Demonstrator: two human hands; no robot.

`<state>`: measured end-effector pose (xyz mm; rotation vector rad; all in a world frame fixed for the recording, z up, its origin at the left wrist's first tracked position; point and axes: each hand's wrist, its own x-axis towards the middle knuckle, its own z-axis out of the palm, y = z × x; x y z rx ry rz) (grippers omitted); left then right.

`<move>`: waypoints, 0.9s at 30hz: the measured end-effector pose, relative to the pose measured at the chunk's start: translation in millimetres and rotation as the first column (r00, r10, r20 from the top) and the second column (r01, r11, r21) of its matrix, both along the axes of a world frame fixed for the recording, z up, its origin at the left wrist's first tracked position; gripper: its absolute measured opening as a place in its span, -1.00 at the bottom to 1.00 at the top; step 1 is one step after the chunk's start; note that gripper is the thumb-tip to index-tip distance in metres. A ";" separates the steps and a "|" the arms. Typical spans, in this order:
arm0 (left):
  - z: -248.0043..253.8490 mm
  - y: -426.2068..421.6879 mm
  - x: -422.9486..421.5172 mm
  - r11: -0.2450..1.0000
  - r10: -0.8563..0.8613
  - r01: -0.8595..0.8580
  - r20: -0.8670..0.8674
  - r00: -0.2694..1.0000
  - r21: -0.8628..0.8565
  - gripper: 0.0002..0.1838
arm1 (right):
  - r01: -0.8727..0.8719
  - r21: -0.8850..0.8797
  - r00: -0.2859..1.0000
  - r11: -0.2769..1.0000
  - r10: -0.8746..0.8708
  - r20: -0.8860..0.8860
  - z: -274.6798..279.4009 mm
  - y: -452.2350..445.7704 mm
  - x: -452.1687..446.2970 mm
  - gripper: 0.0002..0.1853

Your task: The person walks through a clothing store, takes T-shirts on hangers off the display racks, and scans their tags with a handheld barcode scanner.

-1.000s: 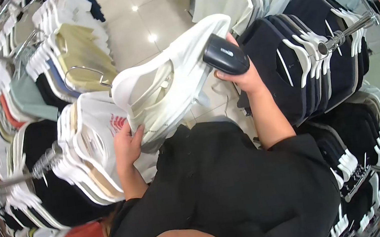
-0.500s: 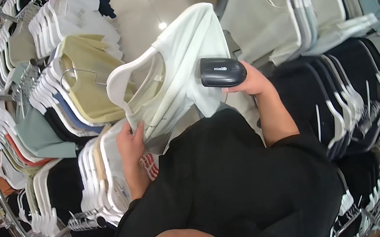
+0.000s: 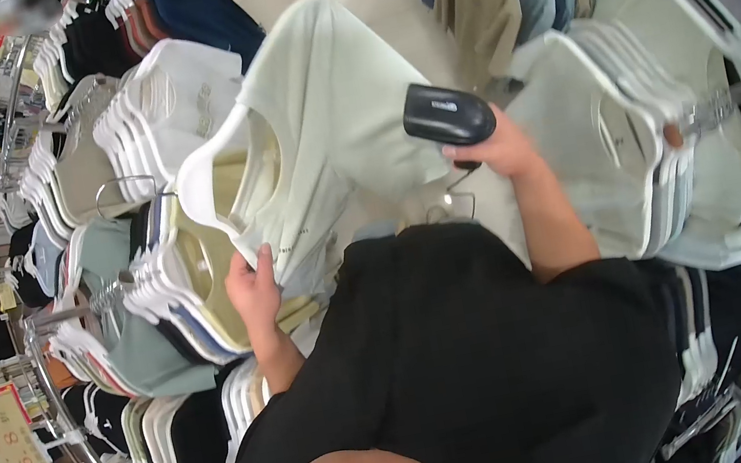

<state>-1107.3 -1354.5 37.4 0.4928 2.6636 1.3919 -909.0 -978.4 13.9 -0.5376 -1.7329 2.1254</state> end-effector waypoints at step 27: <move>-49.4 344.7 -455.6 0.823 -0.522 0.556 0.231 0.821 -0.115 -0.67 | 0.281 -0.071 0.960 0.957 -0.280 0.028 2.0 253.0 -419.5 -0.48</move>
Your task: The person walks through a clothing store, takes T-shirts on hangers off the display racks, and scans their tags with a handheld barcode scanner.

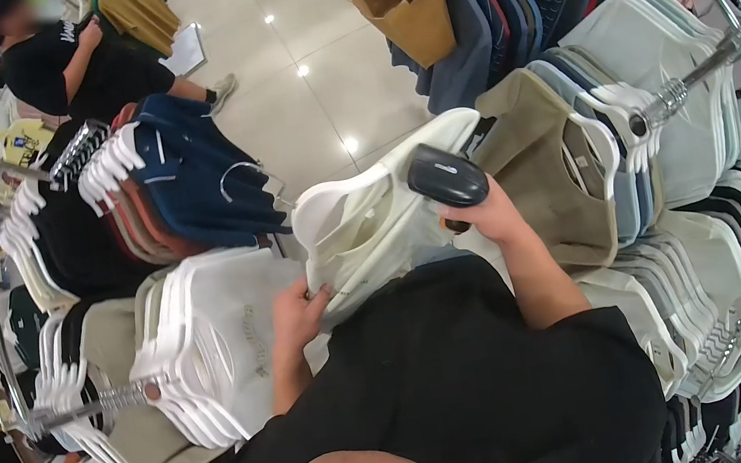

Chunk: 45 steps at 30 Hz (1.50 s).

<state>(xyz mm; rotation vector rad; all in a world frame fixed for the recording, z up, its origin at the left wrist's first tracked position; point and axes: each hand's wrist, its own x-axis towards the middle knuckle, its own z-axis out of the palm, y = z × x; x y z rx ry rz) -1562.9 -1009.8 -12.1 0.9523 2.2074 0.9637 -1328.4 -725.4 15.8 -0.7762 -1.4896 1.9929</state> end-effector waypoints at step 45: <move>31.7 209.0 -284.0 0.924 0.378 -0.383 -0.175 0.909 0.002 -0.78 | -0.334 0.014 0.923 0.942 0.324 0.209 -51.5 271.4 -295.7 -0.57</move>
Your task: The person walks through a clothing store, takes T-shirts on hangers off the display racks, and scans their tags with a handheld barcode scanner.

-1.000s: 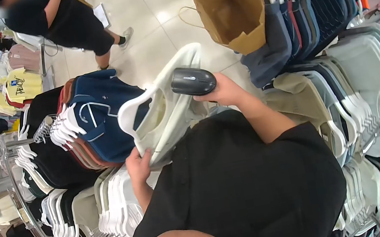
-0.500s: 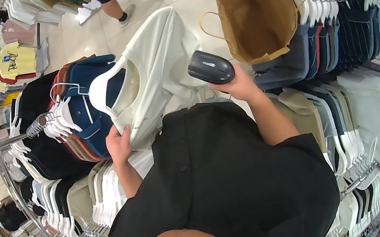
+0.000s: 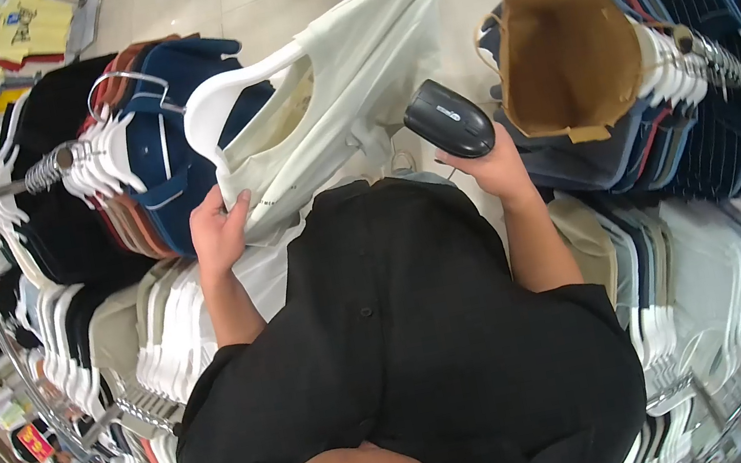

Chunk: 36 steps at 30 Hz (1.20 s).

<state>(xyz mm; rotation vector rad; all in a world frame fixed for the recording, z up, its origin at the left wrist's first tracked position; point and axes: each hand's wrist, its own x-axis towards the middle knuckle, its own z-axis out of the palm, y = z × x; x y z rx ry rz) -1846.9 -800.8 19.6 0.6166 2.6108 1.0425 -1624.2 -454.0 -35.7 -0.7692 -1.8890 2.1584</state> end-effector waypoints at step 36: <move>45.6 78.4 -69.2 0.742 -0.641 0.668 -0.358 0.679 -0.062 -0.34 | -0.053 0.674 0.998 0.737 0.017 0.060 88.9 -107.5 82.5 -0.56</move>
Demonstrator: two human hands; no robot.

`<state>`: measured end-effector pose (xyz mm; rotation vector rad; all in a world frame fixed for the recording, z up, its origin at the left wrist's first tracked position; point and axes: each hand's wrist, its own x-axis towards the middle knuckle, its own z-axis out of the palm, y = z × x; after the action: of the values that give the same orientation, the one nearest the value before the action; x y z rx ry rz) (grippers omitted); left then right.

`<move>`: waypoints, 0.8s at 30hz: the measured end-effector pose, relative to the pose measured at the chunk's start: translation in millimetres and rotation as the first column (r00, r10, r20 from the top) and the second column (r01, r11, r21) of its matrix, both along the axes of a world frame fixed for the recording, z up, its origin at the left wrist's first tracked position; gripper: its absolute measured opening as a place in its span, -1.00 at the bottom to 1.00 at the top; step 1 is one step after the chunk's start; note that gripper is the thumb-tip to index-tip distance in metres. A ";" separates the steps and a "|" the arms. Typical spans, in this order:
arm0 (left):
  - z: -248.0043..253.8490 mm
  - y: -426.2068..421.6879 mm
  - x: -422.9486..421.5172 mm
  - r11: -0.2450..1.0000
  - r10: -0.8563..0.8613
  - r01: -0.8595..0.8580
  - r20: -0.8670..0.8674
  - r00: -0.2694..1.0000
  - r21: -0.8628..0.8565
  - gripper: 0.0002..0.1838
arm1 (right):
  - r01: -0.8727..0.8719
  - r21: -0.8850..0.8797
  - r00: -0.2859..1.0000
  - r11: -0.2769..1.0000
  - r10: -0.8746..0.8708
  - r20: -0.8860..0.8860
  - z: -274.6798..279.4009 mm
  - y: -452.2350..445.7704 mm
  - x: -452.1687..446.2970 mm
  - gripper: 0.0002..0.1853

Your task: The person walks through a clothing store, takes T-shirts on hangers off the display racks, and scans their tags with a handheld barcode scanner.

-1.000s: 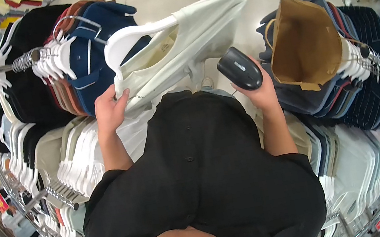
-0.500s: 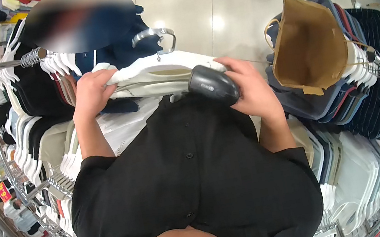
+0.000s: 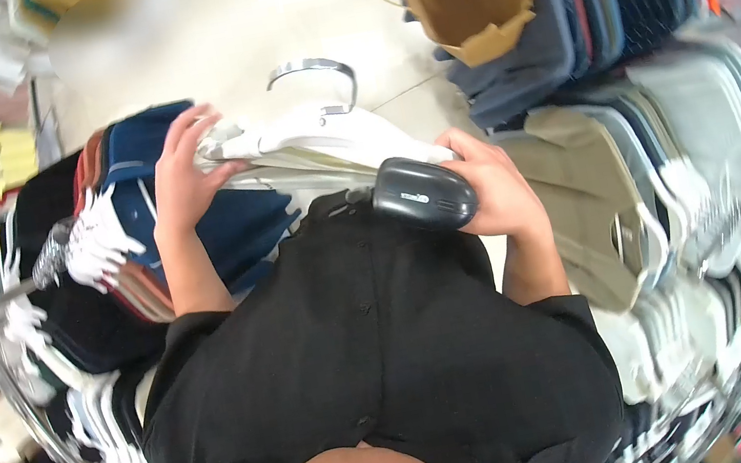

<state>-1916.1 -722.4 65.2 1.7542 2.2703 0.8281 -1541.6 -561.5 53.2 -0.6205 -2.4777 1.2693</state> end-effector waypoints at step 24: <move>-129.1 -34.4 286.5 0.660 -0.556 0.740 0.577 0.598 -0.131 0.25 | 0.954 -0.264 -0.017 0.141 -0.856 -0.517 -5.2 -409.3 345.8 -0.15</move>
<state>-1629.5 -756.8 -63.9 1.7394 1.1707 0.5477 -1195.9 -970.8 48.0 -1.2861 -1.0271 0.4617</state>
